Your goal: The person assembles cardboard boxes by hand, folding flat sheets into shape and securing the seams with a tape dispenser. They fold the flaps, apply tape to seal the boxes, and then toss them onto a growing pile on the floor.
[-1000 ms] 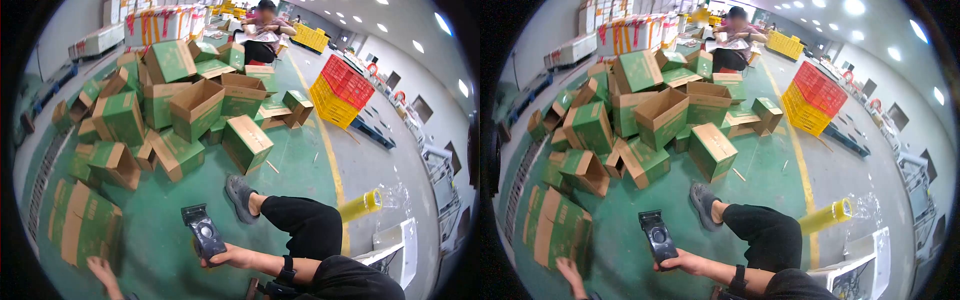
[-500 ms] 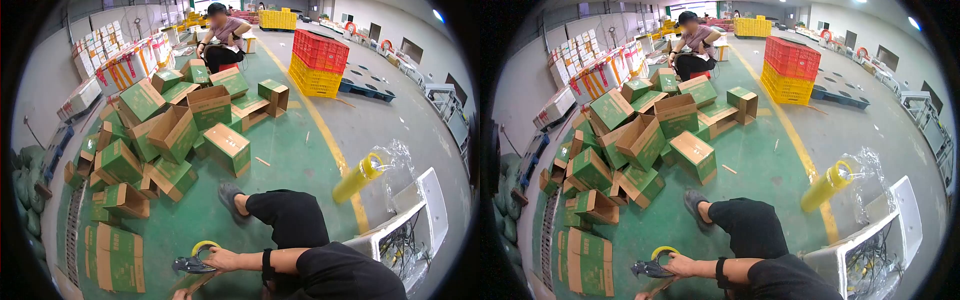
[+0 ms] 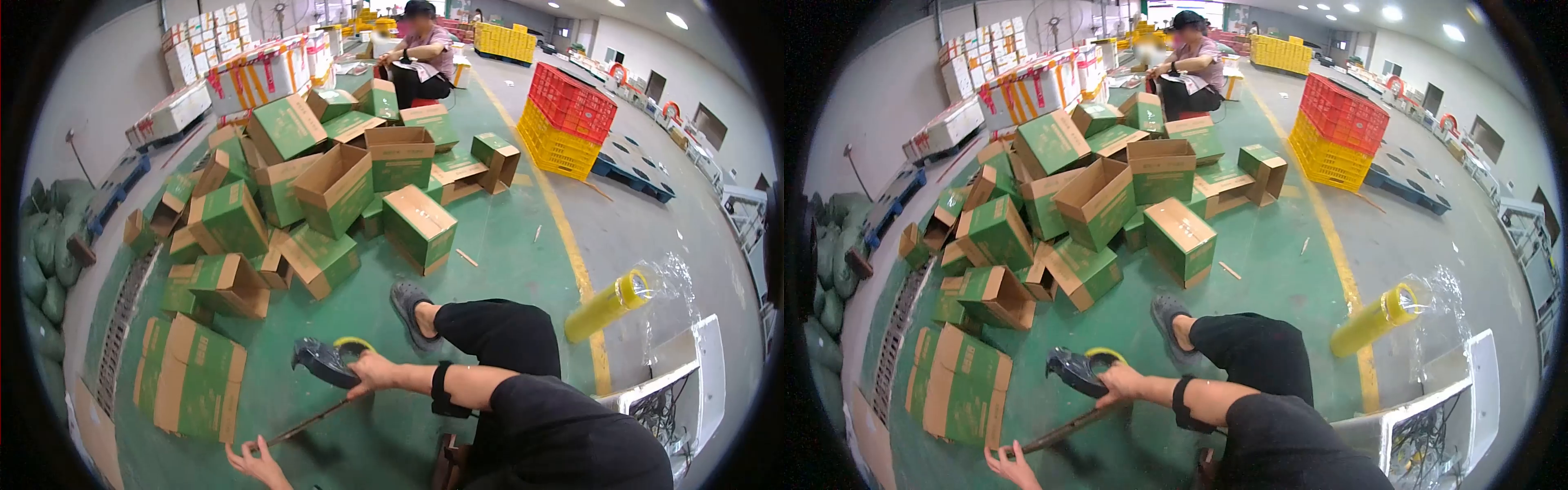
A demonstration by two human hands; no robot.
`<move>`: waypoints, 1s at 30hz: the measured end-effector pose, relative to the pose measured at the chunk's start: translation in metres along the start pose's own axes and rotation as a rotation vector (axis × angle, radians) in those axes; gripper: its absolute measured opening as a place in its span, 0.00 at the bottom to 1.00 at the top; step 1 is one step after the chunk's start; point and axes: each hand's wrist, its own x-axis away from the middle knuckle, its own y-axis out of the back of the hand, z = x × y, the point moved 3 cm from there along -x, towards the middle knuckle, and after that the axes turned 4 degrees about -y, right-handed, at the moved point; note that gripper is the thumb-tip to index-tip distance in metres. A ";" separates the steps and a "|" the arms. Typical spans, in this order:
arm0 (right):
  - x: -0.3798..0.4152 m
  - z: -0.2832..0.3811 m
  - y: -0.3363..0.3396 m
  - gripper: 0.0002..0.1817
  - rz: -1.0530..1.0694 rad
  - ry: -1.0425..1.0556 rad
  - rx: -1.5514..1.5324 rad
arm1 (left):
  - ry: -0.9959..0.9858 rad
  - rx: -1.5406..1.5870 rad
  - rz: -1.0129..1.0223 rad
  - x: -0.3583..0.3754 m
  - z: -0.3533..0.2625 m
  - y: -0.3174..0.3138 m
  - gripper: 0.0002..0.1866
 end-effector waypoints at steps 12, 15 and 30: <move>-0.048 0.025 0.017 0.22 0.350 0.181 0.318 | 0.475 0.329 0.034 0.050 -0.011 0.011 0.24; -0.043 0.017 0.021 0.22 0.208 0.003 0.234 | 0.428 0.340 0.199 0.057 -0.029 0.029 0.29; -0.024 0.094 -0.060 0.13 -0.660 0.452 -0.025 | -0.007 -0.512 1.155 0.031 -0.048 -0.047 0.35</move>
